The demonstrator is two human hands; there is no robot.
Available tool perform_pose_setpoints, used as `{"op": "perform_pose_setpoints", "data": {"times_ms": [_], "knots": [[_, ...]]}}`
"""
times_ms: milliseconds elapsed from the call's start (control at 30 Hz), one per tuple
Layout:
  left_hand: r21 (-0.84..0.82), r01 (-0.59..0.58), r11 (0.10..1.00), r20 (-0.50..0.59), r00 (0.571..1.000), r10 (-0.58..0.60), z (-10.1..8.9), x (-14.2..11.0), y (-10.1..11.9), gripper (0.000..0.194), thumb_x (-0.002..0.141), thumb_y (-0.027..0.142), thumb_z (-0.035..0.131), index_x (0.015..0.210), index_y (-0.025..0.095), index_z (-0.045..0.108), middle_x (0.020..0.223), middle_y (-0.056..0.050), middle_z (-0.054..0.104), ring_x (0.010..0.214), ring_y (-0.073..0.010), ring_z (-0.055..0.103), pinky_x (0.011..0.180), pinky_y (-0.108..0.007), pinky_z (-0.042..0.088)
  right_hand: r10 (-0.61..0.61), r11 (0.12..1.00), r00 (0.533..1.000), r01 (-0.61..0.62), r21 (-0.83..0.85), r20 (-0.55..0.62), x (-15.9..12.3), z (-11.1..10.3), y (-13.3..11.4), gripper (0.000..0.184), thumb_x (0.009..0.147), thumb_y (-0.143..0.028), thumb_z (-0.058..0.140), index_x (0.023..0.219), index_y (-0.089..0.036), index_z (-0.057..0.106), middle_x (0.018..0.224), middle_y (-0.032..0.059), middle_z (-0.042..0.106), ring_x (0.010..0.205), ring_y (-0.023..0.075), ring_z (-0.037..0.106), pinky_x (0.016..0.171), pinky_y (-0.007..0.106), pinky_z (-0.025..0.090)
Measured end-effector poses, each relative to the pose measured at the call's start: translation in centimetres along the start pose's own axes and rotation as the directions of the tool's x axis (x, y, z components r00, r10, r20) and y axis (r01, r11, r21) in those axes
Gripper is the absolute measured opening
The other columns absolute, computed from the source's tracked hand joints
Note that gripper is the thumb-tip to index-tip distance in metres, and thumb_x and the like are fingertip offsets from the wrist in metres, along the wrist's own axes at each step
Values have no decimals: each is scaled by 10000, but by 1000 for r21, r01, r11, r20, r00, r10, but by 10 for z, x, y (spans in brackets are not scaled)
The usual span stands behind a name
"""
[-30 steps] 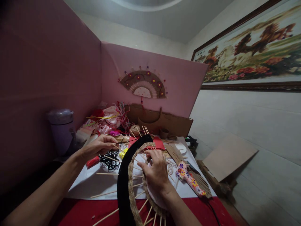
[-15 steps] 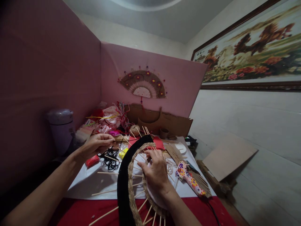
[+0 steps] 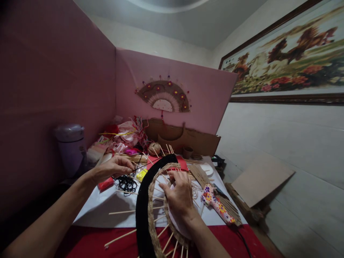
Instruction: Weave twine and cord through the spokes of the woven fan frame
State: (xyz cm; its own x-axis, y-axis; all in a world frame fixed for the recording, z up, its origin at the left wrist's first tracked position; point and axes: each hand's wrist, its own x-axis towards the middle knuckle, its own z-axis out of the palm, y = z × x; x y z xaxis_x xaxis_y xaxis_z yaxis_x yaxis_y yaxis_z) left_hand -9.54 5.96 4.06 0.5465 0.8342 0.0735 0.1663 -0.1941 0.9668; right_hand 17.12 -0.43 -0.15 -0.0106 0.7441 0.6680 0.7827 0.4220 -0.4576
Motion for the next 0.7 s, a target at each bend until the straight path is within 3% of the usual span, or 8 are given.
{"op": "perform_pose_setpoints", "data": {"times_ms": [100, 267, 567, 700], "knots": [[33, 28, 999, -23, 999, -27, 1, 3, 0, 224, 641, 331, 698, 738, 130, 698, 517, 24, 498, 421, -48, 297, 403, -223, 166, 6, 1000, 1000, -6, -1, 11, 0, 0, 0, 272, 675, -297, 706, 902, -200, 591, 845, 37, 579, 836, 216, 497, 749, 339, 384], [77, 16, 997, -47, 999, -13, 2, 8, -2, 174, 587, 268, 702, 688, 127, 708, 660, -33, 615, 568, -105, 487, 513, -221, 337, 14, 1000, 1000, -14, 0, 26, 1, -1, -2, 259, 669, -280, 708, 889, -194, 600, 860, 44, 584, 841, 217, 499, 749, 340, 391], [146, -190, 971, 53, 981, 184, 1, 10, -5, 99, 632, 223, 676, 696, 158, 715, 842, -56, 651, 823, -169, 563, 745, -271, 431, 25, 1000, 999, -25, -14, 38, 1, -1, -2, 257, 665, -283, 706, 886, -193, 610, 854, 42, 590, 835, 215, 504, 756, 338, 386], [128, -199, 972, 77, 979, 191, 1, 11, -6, 98, 634, 216, 683, 709, 163, 717, 868, -58, 664, 865, -178, 573, 793, -288, 433, 30, 999, 999, -29, -29, 41, 1, -1, -1, 275, 659, -298, 713, 891, -193, 610, 847, 36, 591, 833, 213, 504, 752, 330, 382]]}}
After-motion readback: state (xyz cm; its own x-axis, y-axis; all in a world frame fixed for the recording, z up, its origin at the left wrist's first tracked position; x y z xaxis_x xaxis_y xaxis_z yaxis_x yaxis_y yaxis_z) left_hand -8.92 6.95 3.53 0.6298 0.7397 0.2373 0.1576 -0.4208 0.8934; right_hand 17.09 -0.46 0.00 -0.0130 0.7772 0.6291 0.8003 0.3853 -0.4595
